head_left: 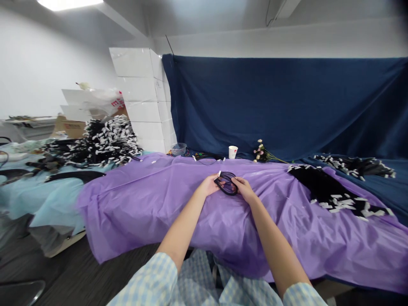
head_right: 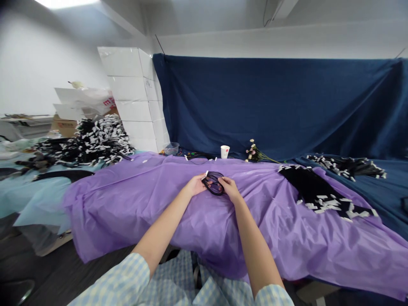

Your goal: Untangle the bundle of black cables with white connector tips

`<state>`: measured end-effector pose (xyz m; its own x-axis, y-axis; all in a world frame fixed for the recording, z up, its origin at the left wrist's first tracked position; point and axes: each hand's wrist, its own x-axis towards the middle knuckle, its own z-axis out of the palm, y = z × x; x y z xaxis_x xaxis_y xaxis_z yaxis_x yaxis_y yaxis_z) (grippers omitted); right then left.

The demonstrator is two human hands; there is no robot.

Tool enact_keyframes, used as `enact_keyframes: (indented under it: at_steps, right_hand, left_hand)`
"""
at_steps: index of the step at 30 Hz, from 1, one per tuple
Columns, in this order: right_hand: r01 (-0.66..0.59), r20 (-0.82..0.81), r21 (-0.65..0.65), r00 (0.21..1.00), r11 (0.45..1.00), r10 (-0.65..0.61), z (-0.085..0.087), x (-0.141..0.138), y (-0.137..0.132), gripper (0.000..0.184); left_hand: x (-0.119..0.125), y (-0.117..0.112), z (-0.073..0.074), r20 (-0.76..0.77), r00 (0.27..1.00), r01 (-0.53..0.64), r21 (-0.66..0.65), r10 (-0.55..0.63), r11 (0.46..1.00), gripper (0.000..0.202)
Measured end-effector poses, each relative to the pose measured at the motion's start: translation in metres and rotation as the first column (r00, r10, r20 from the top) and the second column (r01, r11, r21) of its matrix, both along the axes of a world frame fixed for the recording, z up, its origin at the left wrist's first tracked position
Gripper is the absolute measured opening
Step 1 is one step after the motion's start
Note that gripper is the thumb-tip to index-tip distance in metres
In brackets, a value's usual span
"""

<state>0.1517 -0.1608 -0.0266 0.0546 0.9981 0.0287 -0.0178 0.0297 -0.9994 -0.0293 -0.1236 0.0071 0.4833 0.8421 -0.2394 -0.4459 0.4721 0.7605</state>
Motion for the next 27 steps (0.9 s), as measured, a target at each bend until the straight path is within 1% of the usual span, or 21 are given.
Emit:
enact_keyframes:
  at_steps: [10,18,27]
  right_hand:
    - [-0.016,0.022,0.003,1.0,1.0,0.015,0.0023,-0.0004,0.0,0.025]
    - [-0.041,0.051,0.032,0.998,0.999,0.039,0.0041,-0.0004,-0.002,0.025]
    - [-0.041,0.042,0.036,0.998,0.999,0.039,0.0051,-0.0012,-0.0041,0.024]
  left_hand:
    - [-0.0002,-0.0008,0.0,0.001,1.0,-0.014,0.007,0.014,1.0,0.028]
    - [-0.0011,-0.0002,-0.0004,0.01,1.0,-0.011,-0.001,0.011,1.0,0.028]
    - [-0.0018,-0.0023,0.0002,0.021,1.0,-0.008,0.022,0.007,1.0,0.027]
